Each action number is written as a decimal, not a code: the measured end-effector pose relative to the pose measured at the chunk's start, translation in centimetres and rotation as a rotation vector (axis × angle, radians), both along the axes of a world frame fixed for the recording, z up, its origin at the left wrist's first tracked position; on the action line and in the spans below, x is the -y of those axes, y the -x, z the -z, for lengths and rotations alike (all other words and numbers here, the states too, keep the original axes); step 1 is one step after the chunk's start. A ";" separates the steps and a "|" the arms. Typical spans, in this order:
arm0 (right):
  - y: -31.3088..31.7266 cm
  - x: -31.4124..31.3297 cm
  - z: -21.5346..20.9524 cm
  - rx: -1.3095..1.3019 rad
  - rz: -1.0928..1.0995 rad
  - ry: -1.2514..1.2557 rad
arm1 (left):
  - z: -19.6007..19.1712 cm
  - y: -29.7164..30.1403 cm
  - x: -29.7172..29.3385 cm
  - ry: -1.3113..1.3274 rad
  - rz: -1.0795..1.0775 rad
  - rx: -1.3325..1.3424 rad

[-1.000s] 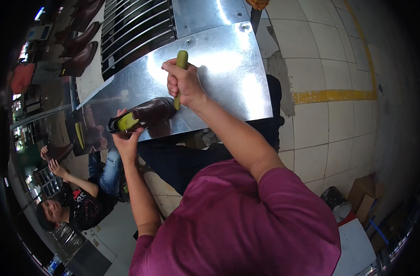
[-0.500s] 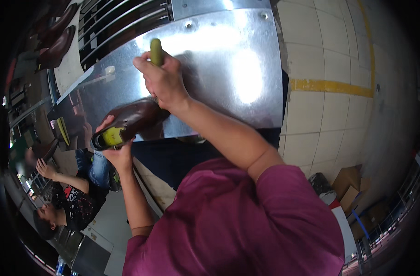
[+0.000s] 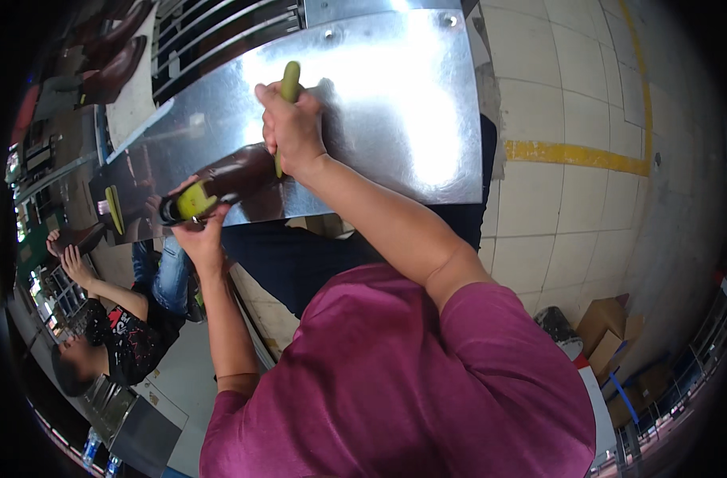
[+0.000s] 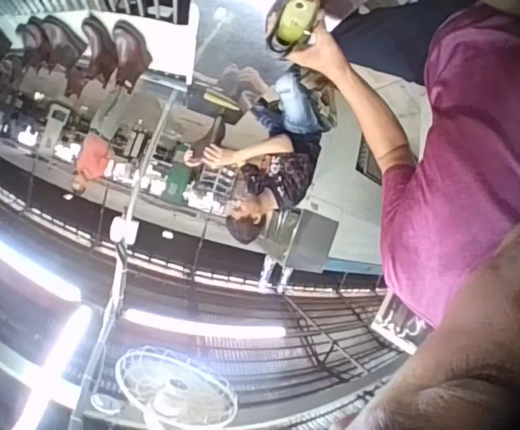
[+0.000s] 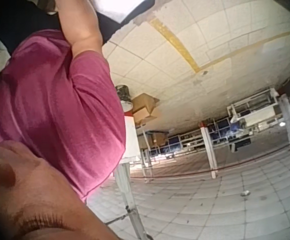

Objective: The recorder is cleaning and inspecting leather boots on a factory assembly line.

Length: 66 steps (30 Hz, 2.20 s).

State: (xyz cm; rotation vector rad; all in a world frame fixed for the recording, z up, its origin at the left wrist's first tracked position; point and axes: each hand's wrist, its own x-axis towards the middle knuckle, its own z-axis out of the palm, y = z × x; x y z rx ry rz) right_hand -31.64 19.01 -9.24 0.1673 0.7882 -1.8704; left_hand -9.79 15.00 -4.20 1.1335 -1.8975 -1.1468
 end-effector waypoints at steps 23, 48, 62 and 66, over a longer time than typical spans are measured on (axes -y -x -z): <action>-5.5 10.8 -5.5 -0.646 -0.765 -0.049 | 3.8 -4.2 -2.1 0.502 0.119 -0.100; -14.8 21.8 -7.2 -0.952 -1.053 -0.042 | 4.2 -3.8 -1.7 0.489 0.101 -0.180; 9.0 -0.4 -9.3 -1.075 -0.257 -0.328 | 3.2 -2.8 7.3 0.200 0.260 -0.246; 7.6 -3.5 -5.9 -0.733 -0.215 -0.250 | 5.3 -1.0 6.1 -0.217 0.189 -0.194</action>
